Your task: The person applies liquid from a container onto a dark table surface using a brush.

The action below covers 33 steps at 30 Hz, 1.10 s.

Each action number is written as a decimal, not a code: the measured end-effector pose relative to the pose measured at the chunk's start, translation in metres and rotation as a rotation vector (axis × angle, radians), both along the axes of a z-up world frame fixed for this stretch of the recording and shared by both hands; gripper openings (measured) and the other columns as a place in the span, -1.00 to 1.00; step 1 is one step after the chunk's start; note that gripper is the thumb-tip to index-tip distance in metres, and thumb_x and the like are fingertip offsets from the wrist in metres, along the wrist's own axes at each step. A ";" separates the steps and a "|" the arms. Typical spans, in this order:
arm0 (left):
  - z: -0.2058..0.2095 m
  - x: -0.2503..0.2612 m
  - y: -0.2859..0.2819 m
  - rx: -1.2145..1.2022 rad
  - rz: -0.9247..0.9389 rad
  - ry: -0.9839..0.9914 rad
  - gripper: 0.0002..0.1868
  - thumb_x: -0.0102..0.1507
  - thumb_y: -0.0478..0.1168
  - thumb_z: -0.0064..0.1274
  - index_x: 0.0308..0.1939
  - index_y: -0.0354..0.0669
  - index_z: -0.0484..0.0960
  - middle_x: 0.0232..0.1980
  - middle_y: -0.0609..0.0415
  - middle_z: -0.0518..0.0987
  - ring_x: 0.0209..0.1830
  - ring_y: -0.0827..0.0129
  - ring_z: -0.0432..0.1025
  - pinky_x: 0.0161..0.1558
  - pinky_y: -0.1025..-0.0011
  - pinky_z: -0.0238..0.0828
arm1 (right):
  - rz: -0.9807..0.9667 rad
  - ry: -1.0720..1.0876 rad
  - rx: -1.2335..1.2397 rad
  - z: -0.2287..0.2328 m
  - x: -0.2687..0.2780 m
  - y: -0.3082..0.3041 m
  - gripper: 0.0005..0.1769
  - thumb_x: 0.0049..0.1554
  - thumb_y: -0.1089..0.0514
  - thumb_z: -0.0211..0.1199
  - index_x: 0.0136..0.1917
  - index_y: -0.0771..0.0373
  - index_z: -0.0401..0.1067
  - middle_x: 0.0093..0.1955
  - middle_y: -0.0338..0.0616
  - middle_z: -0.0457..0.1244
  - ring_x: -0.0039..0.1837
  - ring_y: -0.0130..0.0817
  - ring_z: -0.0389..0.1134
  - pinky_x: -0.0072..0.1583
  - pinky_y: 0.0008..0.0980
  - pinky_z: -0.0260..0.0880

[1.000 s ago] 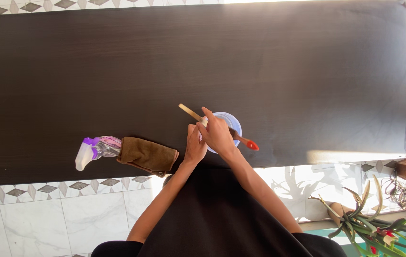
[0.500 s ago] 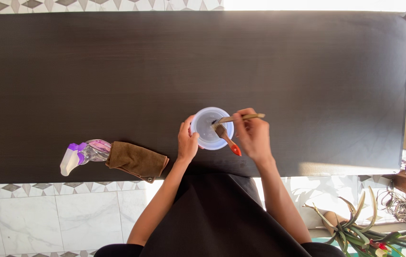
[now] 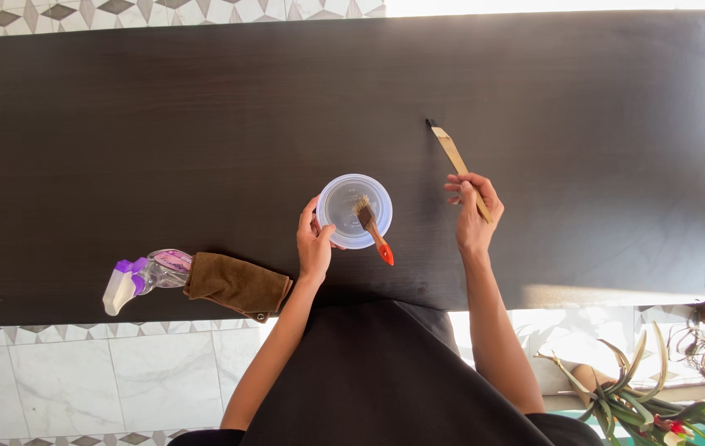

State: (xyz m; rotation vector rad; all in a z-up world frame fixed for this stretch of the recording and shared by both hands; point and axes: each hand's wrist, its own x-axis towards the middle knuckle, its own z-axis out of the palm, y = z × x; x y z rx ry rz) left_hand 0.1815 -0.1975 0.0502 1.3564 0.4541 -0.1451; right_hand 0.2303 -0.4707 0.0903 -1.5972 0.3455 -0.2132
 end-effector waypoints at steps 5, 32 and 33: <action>-0.005 -0.001 0.004 0.062 0.005 0.018 -0.42 0.28 -0.44 -0.08 0.41 -0.23 0.32 -0.10 0.06 0.48 -0.27 0.51 0.51 -0.47 0.62 0.59 | 0.015 0.055 0.005 -0.015 0.015 0.007 -0.73 0.31 0.25 0.00 0.15 0.37 0.47 0.11 -0.04 0.42 0.06 -0.36 0.47 0.00 -0.44 0.45; -0.009 0.030 -0.001 0.132 0.038 0.069 -0.52 0.31 -0.34 -0.02 0.34 -0.17 0.43 -0.28 0.20 0.39 -0.33 0.60 0.42 -0.49 0.68 0.49 | -0.032 0.063 -0.108 -0.033 0.033 0.008 -0.80 0.31 0.27 0.13 0.11 0.30 0.54 -0.06 -0.20 0.40 -0.15 -0.65 0.26 -0.03 -0.58 0.35; -0.010 0.032 -0.001 0.134 0.039 0.078 -0.52 0.31 -0.34 -0.01 0.35 -0.17 0.44 -0.29 0.19 0.39 -0.34 0.60 0.42 -0.49 0.68 0.49 | -0.033 0.060 -0.108 -0.037 0.029 0.006 -0.80 0.31 0.27 0.13 0.11 0.30 0.54 -0.06 -0.20 0.40 -0.15 -0.65 0.26 -0.03 -0.58 0.35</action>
